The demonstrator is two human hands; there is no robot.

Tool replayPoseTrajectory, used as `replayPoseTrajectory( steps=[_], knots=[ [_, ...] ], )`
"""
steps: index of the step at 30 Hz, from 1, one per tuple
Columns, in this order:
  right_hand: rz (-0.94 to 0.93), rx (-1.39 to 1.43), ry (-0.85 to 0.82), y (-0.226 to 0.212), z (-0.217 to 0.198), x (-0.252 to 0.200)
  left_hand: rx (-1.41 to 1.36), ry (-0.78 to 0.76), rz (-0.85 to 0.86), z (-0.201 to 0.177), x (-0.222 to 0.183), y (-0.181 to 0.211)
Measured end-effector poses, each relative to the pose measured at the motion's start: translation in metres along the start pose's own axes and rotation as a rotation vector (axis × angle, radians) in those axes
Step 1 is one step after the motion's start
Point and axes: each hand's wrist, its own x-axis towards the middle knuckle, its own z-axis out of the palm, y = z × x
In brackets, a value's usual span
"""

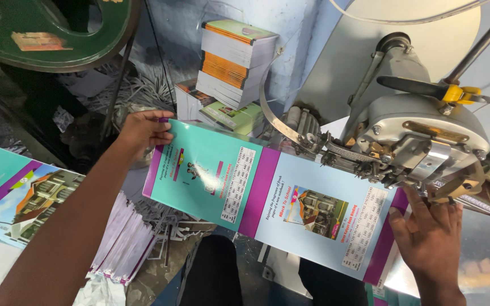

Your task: The person repeatedly feeds book covers into a sewing machine to stitch the spine, then removes and stacks the finished covers. The person handles the covers by hand and uses the sewing machine to perform the binding operation.

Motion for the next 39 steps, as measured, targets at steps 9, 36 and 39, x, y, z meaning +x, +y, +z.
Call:
replayPoseTrajectory(
  steps=[9,36,39],
  knots=[
    [-0.011,-0.010,0.014,0.005,0.004,-0.002,-0.005,0.003,0.008,0.002,0.000,-0.002],
    [0.045,-0.034,0.128,-0.004,0.013,-0.009,0.650,0.273,0.697,0.068,-0.034,-0.028],
    [0.038,-0.033,0.135,0.002,0.010,-0.011,0.669,0.348,0.674,0.079,-0.043,-0.025]
  ],
)
